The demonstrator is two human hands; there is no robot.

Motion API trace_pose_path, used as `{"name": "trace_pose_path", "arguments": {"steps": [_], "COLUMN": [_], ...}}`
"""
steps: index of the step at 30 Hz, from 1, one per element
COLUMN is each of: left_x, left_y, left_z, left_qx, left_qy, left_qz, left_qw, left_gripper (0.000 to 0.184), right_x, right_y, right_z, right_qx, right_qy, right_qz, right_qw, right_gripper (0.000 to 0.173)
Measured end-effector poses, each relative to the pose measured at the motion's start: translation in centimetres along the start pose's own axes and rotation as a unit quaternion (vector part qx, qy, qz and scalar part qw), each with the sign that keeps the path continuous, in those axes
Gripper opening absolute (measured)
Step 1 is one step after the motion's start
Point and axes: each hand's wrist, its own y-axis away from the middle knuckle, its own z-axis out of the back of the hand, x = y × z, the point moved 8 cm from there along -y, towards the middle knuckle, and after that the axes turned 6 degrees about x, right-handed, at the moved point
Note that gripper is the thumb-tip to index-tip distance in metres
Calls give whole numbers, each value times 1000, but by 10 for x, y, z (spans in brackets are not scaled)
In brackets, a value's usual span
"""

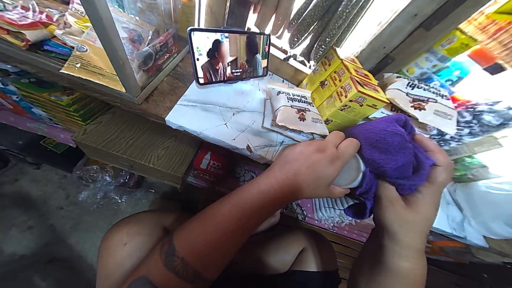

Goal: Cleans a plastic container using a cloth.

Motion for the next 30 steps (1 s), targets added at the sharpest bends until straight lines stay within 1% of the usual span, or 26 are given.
{"name": "trace_pose_path", "arguments": {"steps": [11, 15, 22, 26, 30], "left_x": [0, -1, -1, 0, 1], "left_y": [-1, 0, 0, 0, -1], "left_z": [0, 0, 1, 0, 0], "left_qx": [6, 1, -2, 15, 7], "left_qy": [-4, -10, -9, -2, -1], "left_qz": [9, 4, 3, 18, 17], "left_qw": [1000, 1000, 1000, 1000, 1000], "left_gripper": [67, 65, 64, 64, 64], "right_x": [-8, -6, -2, -4, -9], "right_y": [-14, -8, 7, 1, -12], "right_z": [4, 3, -3, -1, 1], "right_qx": [9, 0, -16, 13, 35], "right_qy": [27, 23, -24, 4, 37], "right_qz": [-18, -5, 5, -5, -16], "right_qw": [999, 1000, 1000, 1000, 999], "right_gripper": [64, 64, 69, 68, 65]}}
